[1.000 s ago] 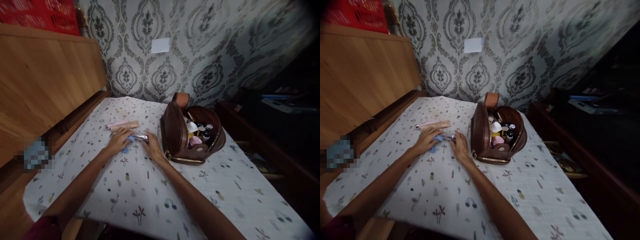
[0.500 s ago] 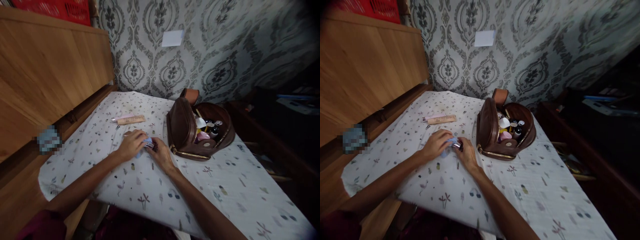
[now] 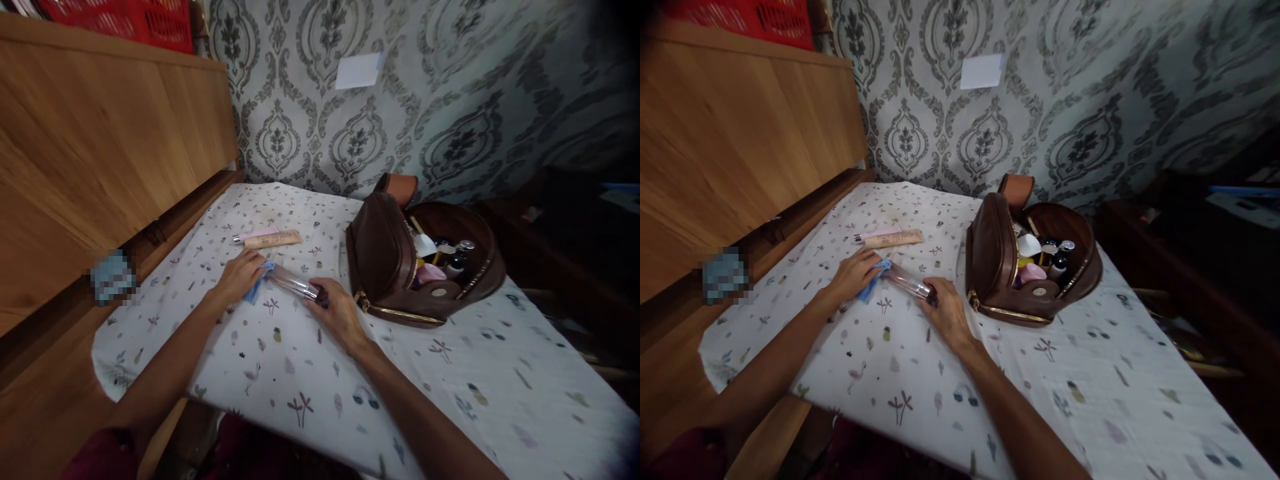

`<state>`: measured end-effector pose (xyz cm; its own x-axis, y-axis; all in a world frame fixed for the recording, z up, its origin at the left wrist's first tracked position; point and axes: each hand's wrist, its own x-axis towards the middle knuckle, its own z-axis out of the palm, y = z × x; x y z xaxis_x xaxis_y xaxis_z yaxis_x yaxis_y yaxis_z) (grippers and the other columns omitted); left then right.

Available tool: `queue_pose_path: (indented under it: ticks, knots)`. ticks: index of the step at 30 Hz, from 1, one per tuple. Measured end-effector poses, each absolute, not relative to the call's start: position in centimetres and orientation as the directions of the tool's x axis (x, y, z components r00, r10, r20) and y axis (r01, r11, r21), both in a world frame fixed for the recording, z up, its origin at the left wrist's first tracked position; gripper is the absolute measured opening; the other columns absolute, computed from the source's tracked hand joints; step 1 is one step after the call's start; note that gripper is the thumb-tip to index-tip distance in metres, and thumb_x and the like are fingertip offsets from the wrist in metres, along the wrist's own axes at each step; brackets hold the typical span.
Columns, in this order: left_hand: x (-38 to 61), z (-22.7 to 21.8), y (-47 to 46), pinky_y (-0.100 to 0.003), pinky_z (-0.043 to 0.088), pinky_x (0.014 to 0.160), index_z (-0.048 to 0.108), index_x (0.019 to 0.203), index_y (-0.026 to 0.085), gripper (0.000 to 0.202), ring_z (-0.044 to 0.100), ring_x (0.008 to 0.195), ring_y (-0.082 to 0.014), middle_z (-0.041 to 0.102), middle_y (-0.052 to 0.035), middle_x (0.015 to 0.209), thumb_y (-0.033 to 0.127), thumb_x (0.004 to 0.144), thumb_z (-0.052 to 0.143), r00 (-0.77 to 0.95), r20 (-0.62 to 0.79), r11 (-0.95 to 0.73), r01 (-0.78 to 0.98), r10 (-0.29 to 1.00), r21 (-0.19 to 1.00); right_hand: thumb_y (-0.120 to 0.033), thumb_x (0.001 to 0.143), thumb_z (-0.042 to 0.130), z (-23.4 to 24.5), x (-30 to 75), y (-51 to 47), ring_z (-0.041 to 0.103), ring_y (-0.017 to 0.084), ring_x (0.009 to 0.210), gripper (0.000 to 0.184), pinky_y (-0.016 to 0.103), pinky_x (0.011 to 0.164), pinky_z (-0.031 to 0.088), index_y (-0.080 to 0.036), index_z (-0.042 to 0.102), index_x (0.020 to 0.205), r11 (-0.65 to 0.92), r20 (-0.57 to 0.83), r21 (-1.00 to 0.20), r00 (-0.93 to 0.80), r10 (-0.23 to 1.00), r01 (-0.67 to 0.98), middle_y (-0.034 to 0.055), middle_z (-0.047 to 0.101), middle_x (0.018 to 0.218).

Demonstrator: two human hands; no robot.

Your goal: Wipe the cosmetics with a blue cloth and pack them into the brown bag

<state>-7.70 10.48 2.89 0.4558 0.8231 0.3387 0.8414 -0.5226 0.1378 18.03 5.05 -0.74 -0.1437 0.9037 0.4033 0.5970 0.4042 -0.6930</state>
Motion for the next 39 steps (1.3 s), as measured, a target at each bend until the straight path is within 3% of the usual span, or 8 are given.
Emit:
queue_pose_path:
  ticks: [6, 11, 15, 19, 24, 30, 35, 39]
  knots:
    - [-6.7, 3.4, 9.9, -0.039, 0.05, 0.09, 0.064, 0.11, 0.017, 0.027, 0.057, 0.11, -0.0263, 0.064, -0.0108, 0.111, 0.028, 0.1, 0.042, 0.322, 0.478, -0.455, 0.869, 0.817, 0.193, -0.04, 0.088, 0.061, -0.7, 18.1, 5.2, 0.061, 0.028, 0.095, 0.023, 0.043, 0.086, 0.051, -0.018, 0.069, 0.09, 0.43, 0.44, -0.603, -0.169, 0.882, 0.672, 0.0115, 0.066, 0.096]
    - [-2.5, 4.4, 7.0, -0.035, 0.049, 0.093, 0.06, 0.121, 0.016, 0.035, 0.057, 0.109, -0.0216, 0.065, -0.0088, 0.114, 0.027, 0.103, 0.031, 0.643, 0.46, -0.753, 0.652, 0.612, 0.091, -0.034, 0.088, 0.061, -0.4, 17.8, 4.8, 0.063, 0.026, 0.086, 0.02, 0.039, 0.077, 0.052, -0.017, 0.067, 0.097, 0.477, 0.446, -0.57, -0.235, 0.863, 0.669, 0.0099, 0.069, 0.091]
    - [-1.4, 4.5, 7.1, -0.039, 0.045, 0.088, 0.064, 0.103, 0.015, 0.038, 0.059, 0.103, -0.0239, 0.067, -0.0082, 0.1, 0.031, 0.104, 0.03, 0.751, 0.324, -0.779, 0.624, 0.575, -0.064, -0.036, 0.088, 0.061, -0.7, 17.9, 4.8, 0.064, 0.025, 0.08, 0.02, 0.037, 0.073, 0.053, -0.019, 0.067, 0.095, 0.477, 0.442, -0.55, -0.245, 0.863, 0.685, 0.0089, 0.07, 0.086]
    - [-3.7, 3.8, 9.5, -0.041, 0.042, 0.086, 0.063, 0.095, 0.015, 0.031, 0.06, 0.094, -0.0254, 0.068, -0.009, 0.092, 0.033, 0.102, 0.039, 0.686, 0.336, -0.713, 0.698, 0.645, -0.057, -0.037, 0.086, 0.063, -1.1, 18.0, 4.9, 0.065, 0.023, 0.076, 0.025, 0.036, 0.071, 0.054, -0.02, 0.068, 0.103, 0.482, 0.464, -0.569, -0.223, 0.857, 0.667, 0.0078, 0.071, 0.091]
    - [-6.4, 2.7, 11.2, -0.035, 0.042, 0.079, 0.059, 0.088, 0.017, 0.03, 0.059, 0.087, -0.0229, 0.066, -0.0073, 0.088, 0.036, 0.102, 0.04, 0.598, 0.387, -0.666, 0.744, 0.702, 0.057, -0.037, 0.085, 0.065, -1.1, 18.0, 4.7, 0.066, 0.024, 0.079, 0.028, 0.037, 0.072, 0.055, -0.019, 0.068, 0.106, 0.461, 0.428, -0.599, -0.225, 0.875, 0.655, 0.0087, 0.071, 0.095]
    - [-6.0, 2.1, 10.9, -0.031, 0.041, 0.072, 0.052, 0.079, 0.019, 0.033, 0.057, 0.079, -0.0199, 0.062, -0.0045, 0.082, 0.037, 0.103, 0.038, 0.527, 0.495, -0.68, 0.705, 0.691, 0.199, -0.04, 0.091, 0.058, -0.3, 18.4, 4.5, 0.064, 0.028, 0.096, 0.035, 0.043, 0.087, 0.052, -0.017, 0.064, 0.116, 0.485, 0.407, -0.59, -0.281, 0.869, 0.646, 0.0121, 0.069, 0.104]
    - [-5.8, 1.9, 11.1, -0.03, 0.042, 0.071, 0.05, 0.078, 0.02, 0.035, 0.055, 0.076, -0.0189, 0.059, -0.0033, 0.078, 0.039, 0.103, 0.036, 0.485, 0.575, -0.679, 0.713, 0.659, 0.177, -0.038, 0.093, 0.055, 0.2, 18.8, 4.4, 0.061, 0.027, 0.094, 0.023, 0.041, 0.086, 0.05, -0.018, 0.067, 0.095, 0.517, 0.389, -0.571, -0.344, 0.855, 0.638, 0.0103, 0.068, 0.097]
    - [-5.8, 2.3, 10.8, -0.034, 0.041, 0.072, 0.053, 0.078, 0.02, 0.035, 0.056, 0.078, -0.0218, 0.062, -0.0062, 0.078, 0.038, 0.103, 0.037, 0.402, 0.66, -0.581, 0.811, 0.635, 0.064, -0.036, 0.089, 0.062, 0.2, 18.7, 4.1, 0.061, 0.022, 0.081, 0.02, 0.034, 0.074, 0.05, -0.019, 0.064, 0.099, 0.452, 0.373, -0.629, -0.264, 0.889, 0.633, 0.0061, 0.068, 0.088]
